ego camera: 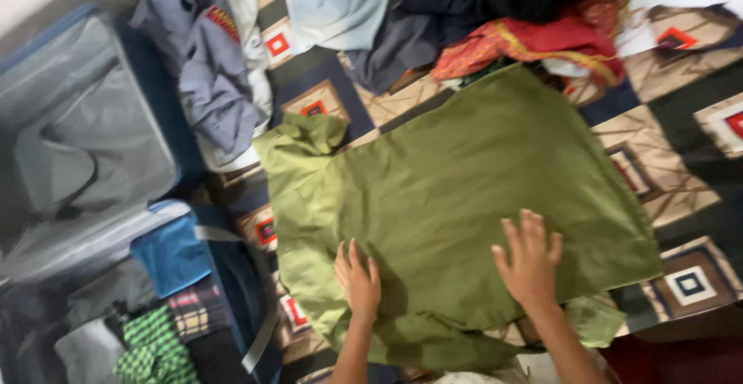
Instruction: The person folds a green collared shirt and places it into an open suitcase alongside other folded clothing.
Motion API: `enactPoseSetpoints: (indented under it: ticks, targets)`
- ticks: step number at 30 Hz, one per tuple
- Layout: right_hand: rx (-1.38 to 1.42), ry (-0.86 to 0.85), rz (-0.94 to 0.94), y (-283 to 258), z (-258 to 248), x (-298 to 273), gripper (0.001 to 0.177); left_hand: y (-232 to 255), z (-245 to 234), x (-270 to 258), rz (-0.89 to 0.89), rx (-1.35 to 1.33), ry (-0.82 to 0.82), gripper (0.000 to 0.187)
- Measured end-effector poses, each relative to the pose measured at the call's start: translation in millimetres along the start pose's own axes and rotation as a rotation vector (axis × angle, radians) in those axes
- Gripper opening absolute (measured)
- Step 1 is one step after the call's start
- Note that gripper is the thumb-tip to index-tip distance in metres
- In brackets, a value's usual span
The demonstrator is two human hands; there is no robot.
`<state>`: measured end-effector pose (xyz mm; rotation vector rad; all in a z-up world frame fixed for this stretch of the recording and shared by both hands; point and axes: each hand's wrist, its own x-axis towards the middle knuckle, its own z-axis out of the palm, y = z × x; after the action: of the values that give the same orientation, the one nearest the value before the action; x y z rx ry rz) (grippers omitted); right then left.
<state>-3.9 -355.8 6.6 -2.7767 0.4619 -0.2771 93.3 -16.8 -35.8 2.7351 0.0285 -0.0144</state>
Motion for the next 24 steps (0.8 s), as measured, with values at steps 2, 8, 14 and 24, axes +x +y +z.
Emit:
enactPoseSetpoints:
  ticks: [2,8,14,24]
  targets:
    - [-0.04,-0.108,-0.133,-46,31,2,0.062,-15,-15,11,0.038,-0.025,0.05,0.063]
    - [-0.154,-0.263,-0.263,-101,82,10,0.063,-100,-32,56,-0.294,0.127,0.386,0.08]
    - [-0.069,-0.116,-0.269,-109,84,8,0.064,-190,-42,64,-0.401,-0.067,0.23,0.045]
    - [-0.102,-0.125,-0.243,-113,87,8,0.064,-170,-66,38,-0.381,-0.603,0.153,0.043]
